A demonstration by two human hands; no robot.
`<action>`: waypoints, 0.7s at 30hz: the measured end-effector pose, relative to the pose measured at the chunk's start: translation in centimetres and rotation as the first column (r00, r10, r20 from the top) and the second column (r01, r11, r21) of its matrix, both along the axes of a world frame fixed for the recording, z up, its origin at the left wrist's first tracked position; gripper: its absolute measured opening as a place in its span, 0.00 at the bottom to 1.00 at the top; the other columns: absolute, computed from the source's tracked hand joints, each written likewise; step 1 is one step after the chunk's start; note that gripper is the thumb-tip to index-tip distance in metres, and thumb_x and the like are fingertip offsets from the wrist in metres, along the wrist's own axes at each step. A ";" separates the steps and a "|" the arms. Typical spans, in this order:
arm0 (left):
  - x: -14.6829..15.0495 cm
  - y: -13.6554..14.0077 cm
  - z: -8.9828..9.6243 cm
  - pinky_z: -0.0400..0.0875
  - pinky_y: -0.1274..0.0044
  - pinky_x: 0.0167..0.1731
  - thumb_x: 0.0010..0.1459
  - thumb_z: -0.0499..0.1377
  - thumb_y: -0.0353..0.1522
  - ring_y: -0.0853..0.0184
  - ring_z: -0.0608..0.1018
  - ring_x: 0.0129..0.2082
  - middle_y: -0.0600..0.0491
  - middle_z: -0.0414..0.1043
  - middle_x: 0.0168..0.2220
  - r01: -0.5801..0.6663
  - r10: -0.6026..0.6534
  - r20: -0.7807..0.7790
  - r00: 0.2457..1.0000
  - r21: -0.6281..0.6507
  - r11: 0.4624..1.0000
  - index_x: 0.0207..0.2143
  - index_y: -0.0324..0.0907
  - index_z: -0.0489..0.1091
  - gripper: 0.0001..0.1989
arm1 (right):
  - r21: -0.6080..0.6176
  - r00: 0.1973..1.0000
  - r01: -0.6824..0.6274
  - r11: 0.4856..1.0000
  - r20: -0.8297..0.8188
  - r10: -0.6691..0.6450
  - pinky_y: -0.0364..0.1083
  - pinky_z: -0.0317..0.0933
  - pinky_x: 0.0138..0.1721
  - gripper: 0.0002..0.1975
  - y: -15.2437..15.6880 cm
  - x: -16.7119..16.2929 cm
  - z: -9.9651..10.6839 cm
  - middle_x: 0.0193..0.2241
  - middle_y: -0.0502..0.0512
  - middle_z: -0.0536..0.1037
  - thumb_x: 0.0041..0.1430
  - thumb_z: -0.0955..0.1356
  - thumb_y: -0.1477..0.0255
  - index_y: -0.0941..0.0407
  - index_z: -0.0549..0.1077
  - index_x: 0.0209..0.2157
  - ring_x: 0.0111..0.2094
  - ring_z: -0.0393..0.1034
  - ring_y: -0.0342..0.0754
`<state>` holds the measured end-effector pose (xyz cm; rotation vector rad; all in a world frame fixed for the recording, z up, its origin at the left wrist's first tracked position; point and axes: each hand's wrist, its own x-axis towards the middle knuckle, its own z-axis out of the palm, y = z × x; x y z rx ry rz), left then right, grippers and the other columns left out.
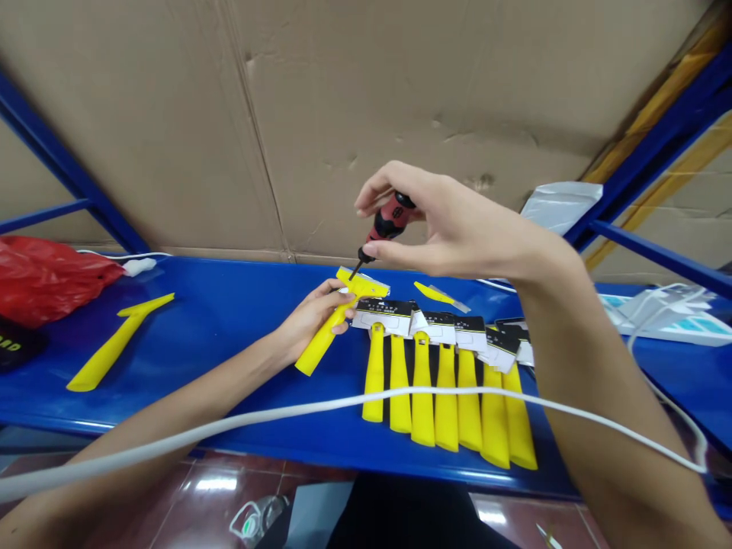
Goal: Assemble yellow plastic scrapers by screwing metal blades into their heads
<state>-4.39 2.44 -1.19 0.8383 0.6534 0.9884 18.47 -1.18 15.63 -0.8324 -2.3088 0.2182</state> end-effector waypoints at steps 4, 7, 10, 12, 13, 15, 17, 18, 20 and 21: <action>-0.1 0.4 0.0 0.63 0.85 0.16 0.58 0.72 0.22 0.72 0.78 0.26 0.48 0.79 0.40 -0.005 0.005 -0.012 1.000 -0.026 1.000 0.43 0.44 0.66 0.19 | -0.079 0.999 -0.046 0.996 -0.005 0.046 0.60 0.77 0.47 0.13 0.3 0.3 -0.3 0.47 0.54 0.87 0.66 0.78 0.58 0.44 0.79 0.48 0.45 0.80 0.60; -0.1 0.5 0.0 0.63 0.85 0.16 0.57 0.73 0.23 0.72 0.78 0.26 0.49 0.79 0.38 0.006 -0.007 -0.020 1.000 -0.020 1.000 0.43 0.43 0.66 0.20 | -0.036 1.000 0.000 0.999 -0.013 0.000 0.61 0.77 0.46 0.14 0.9 0.4 -0.7 0.41 0.53 0.87 0.65 0.79 0.54 0.45 0.78 0.45 0.43 0.80 0.60; -0.2 0.4 -0.1 0.63 0.85 0.16 0.56 0.74 0.24 0.70 0.79 0.27 0.50 0.79 0.37 0.030 -0.030 -0.029 0.999 0.002 1.000 0.43 0.43 0.67 0.21 | 0.008 0.997 0.075 0.997 -0.006 -0.075 0.58 0.74 0.42 0.18 1.4 0.5 -1.0 0.34 0.52 0.85 0.65 0.79 0.49 0.46 0.76 0.41 0.40 0.79 0.58; -0.2 0.3 -0.1 0.63 0.85 0.16 0.57 0.75 0.25 0.70 0.79 0.27 0.49 0.79 0.38 0.053 -0.053 -0.037 0.998 0.010 0.999 0.43 0.43 0.67 0.20 | 0.005 0.995 0.094 0.996 -0.020 -0.094 0.57 0.73 0.41 0.19 1.2 0.6 -0.9 0.34 0.52 0.85 0.65 0.79 0.49 0.47 0.75 0.41 0.40 0.79 0.58; -0.1 0.3 -0.1 0.62 0.85 0.16 0.57 0.75 0.25 0.70 0.79 0.27 0.49 0.79 0.37 0.057 -0.057 -0.040 0.998 0.007 0.998 0.42 0.43 0.67 0.20 | 0.002 0.996 0.090 0.996 -0.019 -0.090 0.57 0.73 0.42 0.19 1.0 0.7 -0.9 0.37 0.52 0.85 0.65 0.79 0.50 0.47 0.76 0.43 0.41 0.79 0.58; -0.1 0.3 -0.1 0.62 0.85 0.16 0.58 0.74 0.24 0.70 0.79 0.27 0.50 0.78 0.37 0.054 -0.054 -0.043 0.998 -0.008 0.999 0.42 0.43 0.67 0.19 | -0.010 0.998 0.063 0.998 0.007 -0.063 0.57 0.73 0.45 0.18 0.5 0.7 -0.6 0.42 0.53 0.86 0.64 0.80 0.55 0.47 0.76 0.47 0.43 0.79 0.58; -0.1 0.4 0.1 0.62 0.85 0.16 0.58 0.73 0.23 0.70 0.79 0.26 0.50 0.78 0.36 0.042 -0.043 -0.038 0.998 -0.024 0.999 0.41 0.44 0.67 0.19 | -0.047 0.999 0.023 0.999 0.023 -0.022 0.58 0.74 0.47 0.16 0.1 0.7 -0.4 0.46 0.53 0.86 0.64 0.79 0.60 0.46 0.77 0.49 0.45 0.79 0.58; -0.1 0.4 0.2 0.62 0.85 0.16 0.58 0.73 0.23 0.71 0.79 0.26 0.51 0.77 0.36 0.037 -0.038 -0.032 0.999 -0.028 0.999 0.41 0.44 0.66 0.19 | -0.066 1.000 0.002 0.998 0.010 -0.001 0.59 0.74 0.47 0.15 0.0 0.6 -0.4 0.46 0.53 0.86 0.64 0.79 0.62 0.45 0.77 0.49 0.45 0.79 0.58; -0.2 0.4 0.3 0.62 0.85 0.16 0.58 0.73 0.23 0.71 0.78 0.26 0.52 0.77 0.36 0.040 -0.041 -0.028 0.999 -0.026 0.999 0.42 0.44 0.66 0.19 | -0.076 1.000 -0.022 0.997 -0.024 0.020 0.60 0.75 0.46 0.14 0.1 0.5 -0.4 0.44 0.53 0.86 0.62 0.79 0.63 0.45 0.76 0.46 0.44 0.79 0.59; -0.2 0.3 0.4 0.61 0.85 0.16 0.57 0.73 0.23 0.71 0.78 0.26 0.52 0.76 0.36 0.041 -0.041 -0.027 0.999 -0.021 0.999 0.42 0.44 0.66 0.20 | -0.061 0.999 -0.015 0.998 -0.032 0.014 0.60 0.75 0.46 0.15 0.2 0.4 -0.5 0.43 0.53 0.86 0.61 0.80 0.63 0.45 0.76 0.45 0.44 0.79 0.60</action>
